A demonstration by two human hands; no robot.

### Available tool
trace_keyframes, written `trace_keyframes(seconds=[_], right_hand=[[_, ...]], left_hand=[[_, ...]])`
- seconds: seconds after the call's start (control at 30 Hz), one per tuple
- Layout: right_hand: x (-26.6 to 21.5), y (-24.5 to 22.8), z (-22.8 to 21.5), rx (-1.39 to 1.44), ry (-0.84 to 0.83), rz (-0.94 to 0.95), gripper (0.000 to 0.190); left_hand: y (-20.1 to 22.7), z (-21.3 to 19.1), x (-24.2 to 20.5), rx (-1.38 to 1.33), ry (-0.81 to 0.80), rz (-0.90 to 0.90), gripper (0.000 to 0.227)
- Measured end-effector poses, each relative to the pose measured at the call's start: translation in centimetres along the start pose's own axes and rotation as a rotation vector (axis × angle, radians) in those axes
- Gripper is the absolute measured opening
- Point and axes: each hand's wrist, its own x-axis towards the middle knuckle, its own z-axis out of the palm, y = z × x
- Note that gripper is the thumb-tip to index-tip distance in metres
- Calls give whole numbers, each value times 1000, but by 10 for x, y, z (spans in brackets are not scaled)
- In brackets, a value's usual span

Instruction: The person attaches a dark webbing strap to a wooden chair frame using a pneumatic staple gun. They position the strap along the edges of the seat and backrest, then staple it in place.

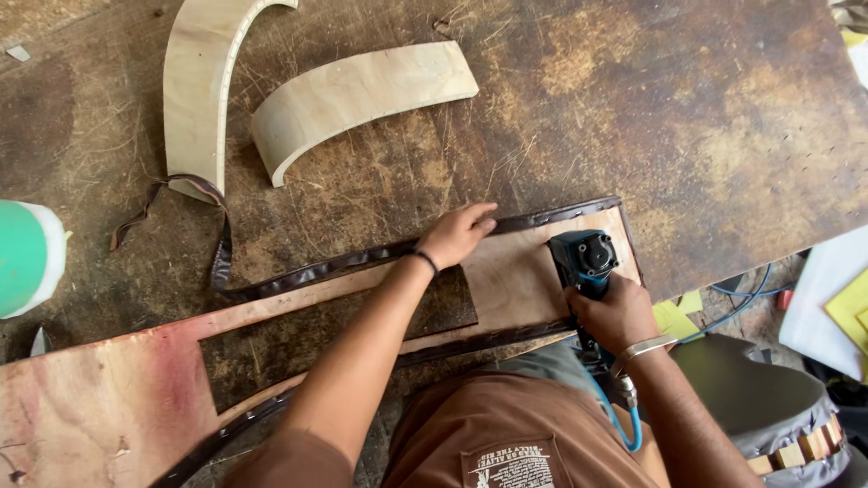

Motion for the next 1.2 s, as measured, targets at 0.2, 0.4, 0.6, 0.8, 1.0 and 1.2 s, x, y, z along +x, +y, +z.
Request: trace_keyframes(seconds=[0.2,0.4,0.6,0.8,1.0,1.2], right_hand=[[8,5,-1,22,61,-83,39],[-5,10,8,-38,-3,20,45],[-23,-28,-5,-11,-32,175,38],[-28,-78,12,106,11,192,36],[-22,-92,37,36,68,142,36],[-28,-88,49,46,121,172,29]], left_hand=[[3,9,29,93,93,-8,18],[-32,26,-10,165,244,-19,18],[-39,17,-9,52,136,-61,22],[-48,9,-12,61,210,-37,20],[-56,7,-14,72,268,74,18],[-63,22,-13,59,225,52,18]])
